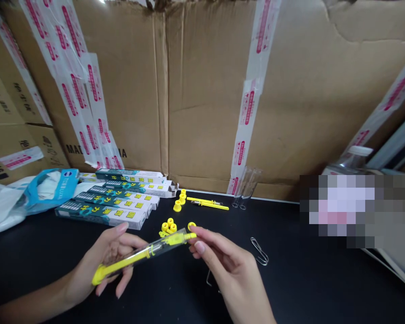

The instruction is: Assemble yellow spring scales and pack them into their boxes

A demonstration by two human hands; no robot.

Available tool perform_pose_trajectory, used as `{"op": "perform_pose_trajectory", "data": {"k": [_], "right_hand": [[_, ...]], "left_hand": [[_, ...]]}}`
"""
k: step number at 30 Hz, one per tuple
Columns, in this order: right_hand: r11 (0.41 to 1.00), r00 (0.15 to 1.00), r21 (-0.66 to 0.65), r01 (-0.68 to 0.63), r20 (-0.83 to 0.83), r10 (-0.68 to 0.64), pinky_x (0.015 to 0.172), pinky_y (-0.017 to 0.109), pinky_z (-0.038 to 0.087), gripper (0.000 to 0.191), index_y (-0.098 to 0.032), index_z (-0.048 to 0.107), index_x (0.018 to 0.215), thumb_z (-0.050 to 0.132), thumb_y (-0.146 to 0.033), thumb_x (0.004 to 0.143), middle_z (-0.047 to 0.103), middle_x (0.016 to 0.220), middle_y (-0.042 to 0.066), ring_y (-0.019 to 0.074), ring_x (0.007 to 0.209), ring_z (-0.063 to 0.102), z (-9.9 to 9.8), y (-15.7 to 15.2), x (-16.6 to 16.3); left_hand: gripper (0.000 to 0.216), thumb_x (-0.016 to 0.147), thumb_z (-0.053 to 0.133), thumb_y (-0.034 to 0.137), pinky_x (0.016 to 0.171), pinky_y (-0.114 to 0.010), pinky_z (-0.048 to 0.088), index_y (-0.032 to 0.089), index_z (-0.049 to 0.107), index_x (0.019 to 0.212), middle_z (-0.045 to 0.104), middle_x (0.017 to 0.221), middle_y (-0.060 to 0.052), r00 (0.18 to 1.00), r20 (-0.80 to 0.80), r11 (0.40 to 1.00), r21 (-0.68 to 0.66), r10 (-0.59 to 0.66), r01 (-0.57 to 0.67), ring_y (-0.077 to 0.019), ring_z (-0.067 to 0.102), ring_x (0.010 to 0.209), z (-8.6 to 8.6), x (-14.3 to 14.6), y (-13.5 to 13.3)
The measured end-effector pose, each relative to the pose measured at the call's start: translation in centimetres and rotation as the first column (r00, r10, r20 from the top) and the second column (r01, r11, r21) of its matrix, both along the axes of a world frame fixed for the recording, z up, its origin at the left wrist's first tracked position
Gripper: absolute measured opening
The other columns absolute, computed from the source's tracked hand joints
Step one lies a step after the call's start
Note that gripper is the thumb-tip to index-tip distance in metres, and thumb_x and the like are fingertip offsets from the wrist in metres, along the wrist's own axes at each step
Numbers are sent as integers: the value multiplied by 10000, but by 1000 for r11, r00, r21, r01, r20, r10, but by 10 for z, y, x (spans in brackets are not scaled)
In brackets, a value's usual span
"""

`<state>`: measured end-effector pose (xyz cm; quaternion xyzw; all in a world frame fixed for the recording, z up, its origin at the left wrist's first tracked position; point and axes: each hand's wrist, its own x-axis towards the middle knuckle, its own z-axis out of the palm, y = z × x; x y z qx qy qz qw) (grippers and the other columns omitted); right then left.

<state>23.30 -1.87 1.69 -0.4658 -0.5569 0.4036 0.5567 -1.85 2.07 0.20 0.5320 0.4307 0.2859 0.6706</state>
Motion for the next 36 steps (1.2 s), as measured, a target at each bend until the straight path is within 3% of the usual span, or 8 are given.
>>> {"op": "perform_pose_trajectory", "data": {"k": [8,12,16,22,24,26,29,36], "right_hand": [[969,955,244,-26,293,-48,824,255,607,409,-369,684,1269,704,-253,877,769,1099,24,201,892,756,-8,-9,1],[989,979,135,-61,200,33,757,225,629,198,-317,777,1032,754,-291,838,803,961,17,212,837,775,-9,-9,-2],[1000,997,0,-23,75,23,757,232,641,145,-301,799,941,782,-352,806,819,955,23,224,850,780,-3,-6,-2],[994,994,-45,104,-30,-106,737,295,661,272,-241,808,947,839,-391,722,826,902,64,251,784,784,1,3,6],[990,990,-57,130,-46,-133,733,302,661,290,-228,806,943,849,-393,708,825,868,67,248,762,782,2,4,8],[990,991,-73,120,-53,-124,734,303,661,288,-221,804,932,853,-392,706,822,855,67,242,751,780,2,5,9],[993,995,-97,60,-73,-67,723,282,656,249,-229,798,901,851,-388,717,816,841,54,225,746,775,0,4,8],[986,989,-141,-85,-134,66,747,221,616,292,-281,767,1035,842,-331,757,806,861,12,155,764,747,-3,2,5]], "left_hand": [[502,893,543,610,309,-137,274,147,675,1036,429,405,90,959,-220,949,218,-179,227,-70,322,306,13,8,-14],[342,921,564,485,463,-196,371,183,697,1009,437,494,92,934,-329,879,394,-139,270,-70,387,353,16,7,-24],[393,918,553,412,690,-270,426,242,642,1261,582,562,68,913,-385,845,439,-132,307,-123,479,484,23,5,-28],[599,828,643,347,652,-250,440,377,507,1411,705,806,38,900,-435,792,541,-24,282,-187,581,711,15,1,-32],[725,744,742,320,616,-260,461,366,492,1423,707,760,34,868,-487,682,668,97,299,-207,606,692,4,0,-31],[797,697,792,357,674,-317,504,322,486,1432,729,782,7,849,-495,464,805,183,370,-226,645,647,-6,1,-28],[562,830,693,329,632,-323,513,258,532,1364,746,784,-14,795,-516,269,854,319,446,-223,686,607,-10,3,-24],[288,886,617,245,559,-285,481,206,561,1166,733,820,-8,716,-539,234,841,443,488,-194,713,622,2,9,-22]]}}
